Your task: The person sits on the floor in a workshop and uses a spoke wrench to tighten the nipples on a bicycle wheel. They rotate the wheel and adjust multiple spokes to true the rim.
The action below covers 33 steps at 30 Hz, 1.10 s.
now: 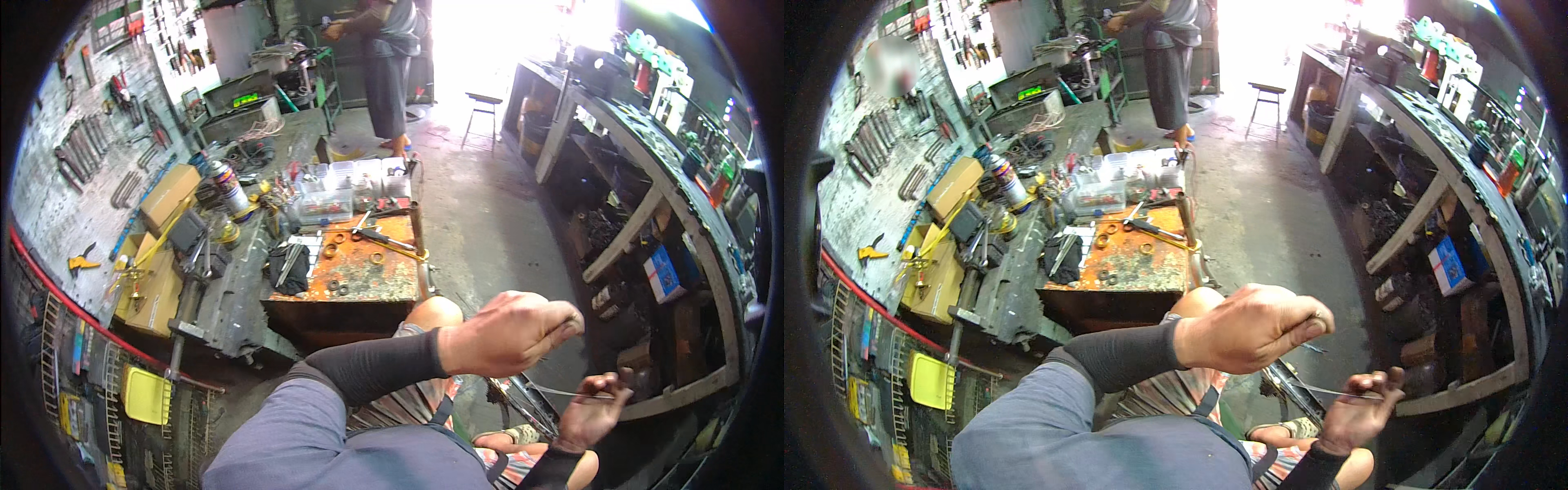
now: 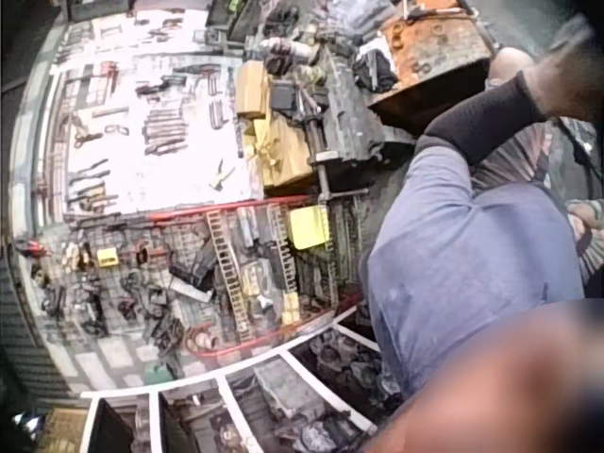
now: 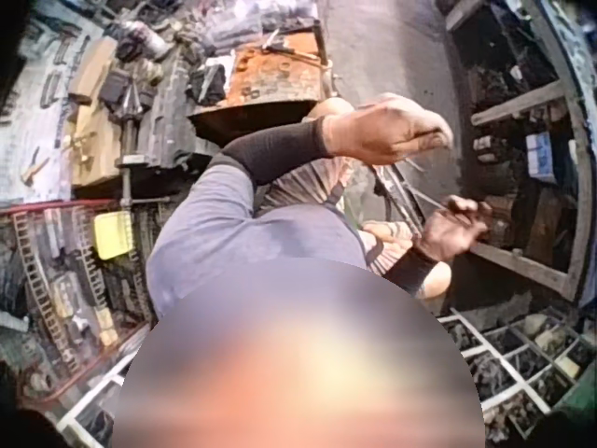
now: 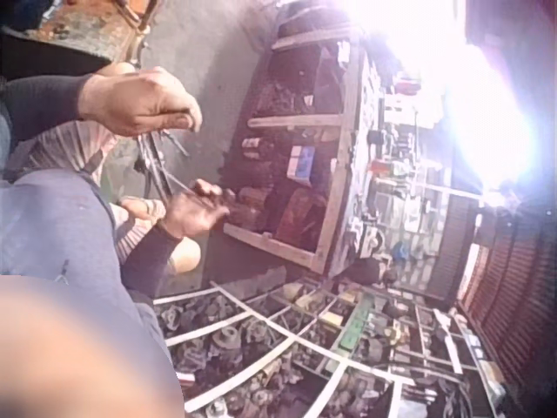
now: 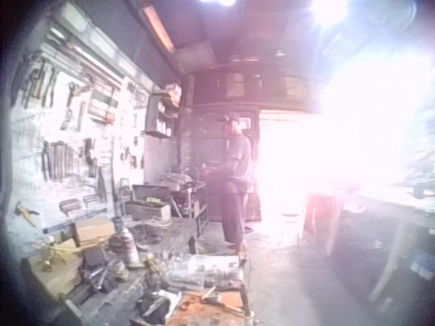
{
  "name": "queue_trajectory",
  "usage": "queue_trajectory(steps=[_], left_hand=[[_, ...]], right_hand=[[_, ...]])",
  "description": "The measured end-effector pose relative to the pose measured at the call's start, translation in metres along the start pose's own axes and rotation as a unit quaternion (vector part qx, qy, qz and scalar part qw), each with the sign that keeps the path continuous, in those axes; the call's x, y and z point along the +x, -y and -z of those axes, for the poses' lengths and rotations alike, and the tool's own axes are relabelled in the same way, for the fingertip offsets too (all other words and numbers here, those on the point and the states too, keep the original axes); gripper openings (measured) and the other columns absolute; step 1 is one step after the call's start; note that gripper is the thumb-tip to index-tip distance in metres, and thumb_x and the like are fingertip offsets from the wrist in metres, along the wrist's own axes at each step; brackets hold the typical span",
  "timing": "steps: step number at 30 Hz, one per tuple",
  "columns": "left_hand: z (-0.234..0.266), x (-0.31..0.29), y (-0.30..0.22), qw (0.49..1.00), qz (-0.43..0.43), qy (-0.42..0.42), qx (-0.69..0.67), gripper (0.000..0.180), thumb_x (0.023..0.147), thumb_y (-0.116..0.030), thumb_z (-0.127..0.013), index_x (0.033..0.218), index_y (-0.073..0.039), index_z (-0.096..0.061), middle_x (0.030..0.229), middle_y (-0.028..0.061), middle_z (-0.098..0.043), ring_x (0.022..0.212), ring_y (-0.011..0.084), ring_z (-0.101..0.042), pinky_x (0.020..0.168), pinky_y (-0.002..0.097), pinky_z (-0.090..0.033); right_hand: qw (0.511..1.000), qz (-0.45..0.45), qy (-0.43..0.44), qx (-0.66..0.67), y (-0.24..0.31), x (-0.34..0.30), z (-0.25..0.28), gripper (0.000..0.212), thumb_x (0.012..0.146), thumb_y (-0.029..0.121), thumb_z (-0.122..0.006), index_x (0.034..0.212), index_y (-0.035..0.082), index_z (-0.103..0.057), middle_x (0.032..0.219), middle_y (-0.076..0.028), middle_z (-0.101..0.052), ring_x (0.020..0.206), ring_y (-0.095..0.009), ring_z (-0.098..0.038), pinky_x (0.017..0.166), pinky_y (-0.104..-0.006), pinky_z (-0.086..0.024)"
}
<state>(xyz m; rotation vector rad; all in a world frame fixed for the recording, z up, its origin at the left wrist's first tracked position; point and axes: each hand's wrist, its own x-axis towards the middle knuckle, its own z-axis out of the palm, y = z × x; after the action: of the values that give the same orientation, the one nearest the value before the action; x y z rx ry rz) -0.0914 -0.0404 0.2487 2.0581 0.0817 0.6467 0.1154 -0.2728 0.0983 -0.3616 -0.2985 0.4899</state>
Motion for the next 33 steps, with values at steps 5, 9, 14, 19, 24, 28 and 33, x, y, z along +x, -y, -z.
queue_trajectory(steps=[5, 9, 14, 19, 24, 28, 33], left_hand=[[-0.047, 0.0, 0.036, 0.78, 0.243, -0.023, -0.576, 0.047, 0.126, -0.044, -0.05, 0.145, -0.003, -0.064, 0.126, 0.0148, -0.082, 0.114, 0.0253, -0.081, 0.092, 0.0403, -0.068], [-0.064, -0.024, 0.082, 0.603, 0.24, -0.061, -0.759, 0.043, 0.127, -0.04, -0.046, 0.158, -0.011, -0.056, 0.138, 0.0171, -0.077, 0.12, 0.0259, -0.078, 0.099, 0.0419, -0.069], [-0.004, -0.053, 0.114, 0.629, 0.219, -0.226, -0.711, 0.03, 0.126, -0.033, -0.053, 0.149, -0.014, -0.061, 0.089, -0.0037, -0.054, 0.07, 0.0068, -0.049, 0.064, 0.0256, -0.048], [0.142, -0.098, 0.126, 0.88, 0.185, -0.322, -0.297, 0.031, 0.122, -0.027, -0.063, 0.148, -0.012, -0.069, 0.091, -0.006, -0.059, 0.067, 0.0011, -0.047, 0.05, 0.0178, -0.036], [0.323, -0.228, 0.234, 0.828, 0.428, -0.258, 0.254, 0.032, 0.113, -0.024, -0.065, 0.13, -0.002, -0.082, 0.117, 0.0139, -0.086, 0.098, 0.0251, -0.078, 0.092, 0.0402, -0.062], [0.397, -0.28, 0.298, 0.721, 0.483, -0.137, 0.477, 0.029, 0.103, -0.025, -0.072, 0.117, -0.002, -0.084, 0.116, 0.0225, -0.084, 0.11, 0.0417, -0.079, 0.096, 0.0519, -0.063], [0.387, -0.308, 0.35, 0.67, 0.517, -0.186, 0.5, 0.084, 0.095, -0.028, -0.089, 0.164, 0.006, -0.054, 0.156, 0.0341, -0.067, 0.147, 0.0505, -0.062, 0.124, 0.0555, -0.051]], right_hand=[[0.825, 0.397, 0.201, -0.349, -0.007, -0.026, -0.107, 0.051, 0.12, 0.057, -0.051, 0.131, 0.009, -0.062, 0.127, -0.012, -0.063, 0.125, -0.034, -0.061, 0.123, -0.0528, -0.048], [0.65, 0.237, 0.506, -0.515, -0.037, -0.031, -0.12, 0.035, 0.11, 0.047, -0.074, 0.136, 0.023, -0.075, 0.159, -0.019, -0.059, 0.156, -0.05, -0.047, 0.13, -0.0638, -0.042], [0.56, 0.145, 0.522, -0.627, -0.063, -0.032, -0.098, 0.071, 0.094, 0.026, -0.093, 0.157, 0.018, -0.062, 0.179, -0.034, -0.04, 0.164, -0.06, -0.041, 0.131, -0.0659, -0.041], [0.585, 0.046, 0.432, -0.684, -0.033, -0.022, -0.059, 0.096, 0.085, 0.01, -0.094, 0.169, 0.007, -0.048, 0.182, -0.038, -0.032, 0.163, -0.061, -0.043, 0.132, -0.0612, -0.042], [0.519, -0.04, 0.344, -0.781, 0.004, -0.013, -0.009, 0.109, 0.075, 0.011, -0.095, 0.172, 0.004, -0.045, 0.182, -0.034, -0.035, 0.166, -0.055, -0.041, 0.137, -0.0576, -0.036], [0.467, -0.12, 0.323, -0.815, 0.034, -0.013, 0.038, 0.115, 0.072, 0.021, -0.1, 0.171, -0.001, -0.046, 0.166, -0.032, -0.057, 0.159, -0.053, -0.05, 0.135, -0.0589, -0.039], [0.479, -0.102, 0.275, -0.827, 0.016, 0.002, 0.054, 0.064, 0.09, 0.023, -0.092, 0.148, 0.012, -0.069, 0.125, -0.022, -0.082, 0.115, -0.043, -0.079, 0.097, -0.0522, -0.063]])
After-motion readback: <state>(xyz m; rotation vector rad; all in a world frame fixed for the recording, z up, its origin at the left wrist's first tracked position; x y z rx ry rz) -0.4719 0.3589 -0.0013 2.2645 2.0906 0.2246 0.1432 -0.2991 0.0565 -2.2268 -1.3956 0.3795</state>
